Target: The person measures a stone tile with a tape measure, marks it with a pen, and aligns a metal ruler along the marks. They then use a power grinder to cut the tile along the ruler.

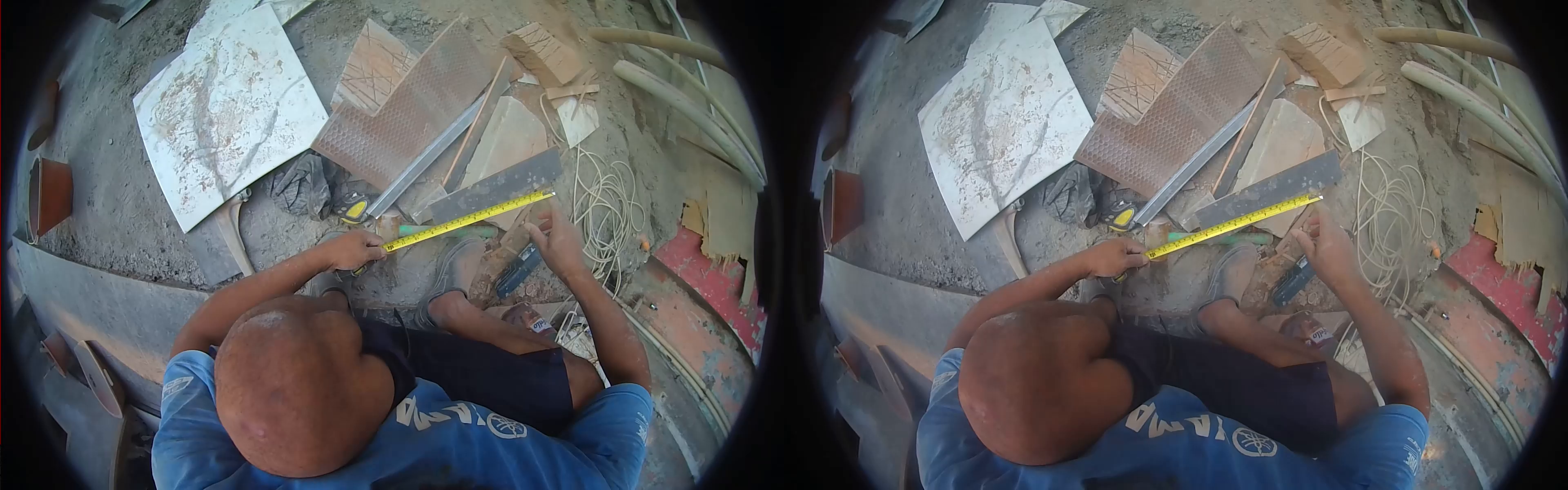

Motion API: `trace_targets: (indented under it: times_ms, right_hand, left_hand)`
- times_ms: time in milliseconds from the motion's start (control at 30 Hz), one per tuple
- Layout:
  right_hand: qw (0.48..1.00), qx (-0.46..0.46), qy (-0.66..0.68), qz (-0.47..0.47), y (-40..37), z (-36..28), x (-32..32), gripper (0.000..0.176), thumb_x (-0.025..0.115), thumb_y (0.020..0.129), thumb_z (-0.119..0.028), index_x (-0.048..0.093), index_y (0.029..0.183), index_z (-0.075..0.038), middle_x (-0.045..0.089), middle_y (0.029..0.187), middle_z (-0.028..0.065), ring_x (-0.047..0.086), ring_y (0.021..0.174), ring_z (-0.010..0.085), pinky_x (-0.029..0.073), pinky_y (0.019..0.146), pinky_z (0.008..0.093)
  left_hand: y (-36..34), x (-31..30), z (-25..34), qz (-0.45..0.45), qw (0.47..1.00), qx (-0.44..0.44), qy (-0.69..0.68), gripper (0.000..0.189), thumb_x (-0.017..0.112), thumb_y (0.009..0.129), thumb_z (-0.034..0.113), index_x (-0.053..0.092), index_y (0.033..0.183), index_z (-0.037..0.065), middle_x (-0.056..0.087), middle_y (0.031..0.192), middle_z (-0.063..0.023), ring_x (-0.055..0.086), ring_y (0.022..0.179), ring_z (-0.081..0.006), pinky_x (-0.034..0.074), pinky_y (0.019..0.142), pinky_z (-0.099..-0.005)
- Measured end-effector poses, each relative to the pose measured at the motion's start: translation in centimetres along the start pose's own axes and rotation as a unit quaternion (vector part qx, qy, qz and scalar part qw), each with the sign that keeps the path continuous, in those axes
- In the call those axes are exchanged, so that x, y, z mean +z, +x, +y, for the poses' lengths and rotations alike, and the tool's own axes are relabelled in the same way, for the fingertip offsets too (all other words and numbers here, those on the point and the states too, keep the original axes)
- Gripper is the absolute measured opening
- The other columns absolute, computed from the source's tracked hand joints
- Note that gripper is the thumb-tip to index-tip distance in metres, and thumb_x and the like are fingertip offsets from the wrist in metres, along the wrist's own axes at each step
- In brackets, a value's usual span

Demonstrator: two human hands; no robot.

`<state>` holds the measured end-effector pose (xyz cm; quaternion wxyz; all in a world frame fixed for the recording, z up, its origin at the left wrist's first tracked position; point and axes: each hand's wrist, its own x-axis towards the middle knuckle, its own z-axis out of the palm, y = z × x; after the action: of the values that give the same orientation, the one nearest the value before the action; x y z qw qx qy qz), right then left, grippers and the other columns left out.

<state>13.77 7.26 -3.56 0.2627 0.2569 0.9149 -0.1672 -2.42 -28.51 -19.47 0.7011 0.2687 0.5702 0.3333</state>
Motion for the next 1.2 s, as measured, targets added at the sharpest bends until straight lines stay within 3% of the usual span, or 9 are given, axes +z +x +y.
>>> trace_targets:
  times_ms: [167,300,467,533,667,800,967,1100,1200]
  right_hand:
    - [0.972,-0.045,0.135,0.186,2.8,-0.4,2.1,0.055,0.072,0.086,-0.016,0.043,0.131,-0.003,0.065,0.096,0.0114,0.067,0.078,0.0243,0.053,0.071,0.0383]
    - [0.965,0.039,0.167,0.197,4.8,-0.1,0.9,0.048,0.071,0.086,-0.015,0.047,0.126,-0.005,0.065,0.096,0.0113,0.067,0.078,0.0245,0.053,0.068,0.0369]
    - [0.954,-0.169,-0.094,0.228,6.0,1.8,0.4,0.034,0.065,0.086,-0.012,0.055,0.118,-0.010,0.066,0.098,0.0095,0.066,0.080,0.0273,0.052,0.070,0.0403]
    - [0.950,-0.198,-0.101,0.219,6.0,4.1,-0.5,0.036,0.065,0.084,-0.010,0.055,0.119,-0.010,0.066,0.098,0.0091,0.066,0.082,0.0283,0.052,0.072,0.0409]
    - [0.929,-0.264,-0.178,0.188,2.7,4.2,-3.9,0.043,0.063,0.079,-0.006,0.055,0.121,-0.011,0.067,0.099,0.0090,0.066,0.089,0.0303,0.052,0.077,0.0408]
    - [0.922,-0.262,-0.045,0.281,1.3,7.0,-1.5,0.043,0.060,0.083,-0.004,0.054,0.125,-0.012,0.068,0.100,0.0099,0.066,0.092,0.0304,0.052,0.077,0.0410]
    - [0.931,-0.141,-0.015,0.336,5.7,10.0,3.8,0.030,0.057,0.091,-0.008,0.061,0.120,-0.011,0.068,0.103,0.0088,0.067,0.090,0.0287,0.053,0.077,0.0400]
    - [0.928,-0.085,0.025,0.363,10.5,13.6,7.8,0.025,0.056,0.091,-0.009,0.065,0.115,-0.012,0.068,0.104,0.0087,0.067,0.090,0.0283,0.053,0.078,0.0393]
    - [0.911,-0.050,0.048,0.407,13.0,15.4,9.7,0.024,0.057,0.091,-0.010,0.069,0.111,-0.013,0.070,0.099,0.0089,0.066,0.090,0.0284,0.053,0.080,0.0402]
  left_hand:
    - [0.1,0.1,0.3,0.015,1.000,-0.003,-0.024,0.029,0.060,0.093,0.029,0.069,0.096,0.002,0.065,0.083,-0.0101,0.058,0.078,-0.0181,0.046,0.073,-0.0339]
    - [-0.1,0.3,0.9,0.011,0.998,-0.028,-0.061,0.029,0.059,0.094,0.028,0.069,0.095,0.001,0.066,0.081,-0.0083,0.059,0.078,-0.0169,0.046,0.074,-0.0319]
    - [0.2,0.1,2.0,-0.007,0.999,-0.038,-0.038,0.029,0.059,0.094,0.028,0.070,0.096,0.001,0.065,0.080,-0.0078,0.058,0.077,-0.0169,0.046,0.074,-0.0321]
    - [-0.1,-0.2,2.7,-0.038,0.997,-0.052,-0.031,0.026,0.056,0.098,0.026,0.068,0.099,0.002,0.062,0.083,-0.0021,0.056,0.080,-0.0124,0.044,0.072,-0.0294]
    - [-2.2,-2.3,7.8,-0.066,0.995,-0.070,0.028,0.026,0.053,0.100,0.025,0.064,0.097,0.002,0.063,0.081,-0.0040,0.059,0.075,-0.0111,0.047,0.068,-0.0289]
    - [-3.3,-3.7,12.3,-0.092,0.983,-0.156,-0.038,0.025,0.050,0.101,0.025,0.064,0.103,0.003,0.064,0.080,-0.0066,0.062,0.072,-0.0124,0.049,0.067,-0.0297]
    - [0.6,-4.0,13.5,-0.096,0.974,-0.205,-0.020,0.025,0.049,0.101,0.022,0.064,0.106,0.003,0.066,0.084,-0.0078,0.064,0.074,-0.0136,0.050,0.068,-0.0296]
    - [6.5,-3.0,10.2,-0.056,0.975,-0.196,-0.085,0.025,0.050,0.100,0.022,0.066,0.102,0.002,0.067,0.087,-0.0066,0.063,0.076,-0.0140,0.049,0.072,-0.0290]
    - [11.0,-2.0,6.2,-0.016,0.994,-0.111,0.004,0.024,0.055,0.098,0.022,0.070,0.098,0.003,0.068,0.086,-0.0027,0.059,0.078,-0.0114,0.046,0.073,-0.0274]
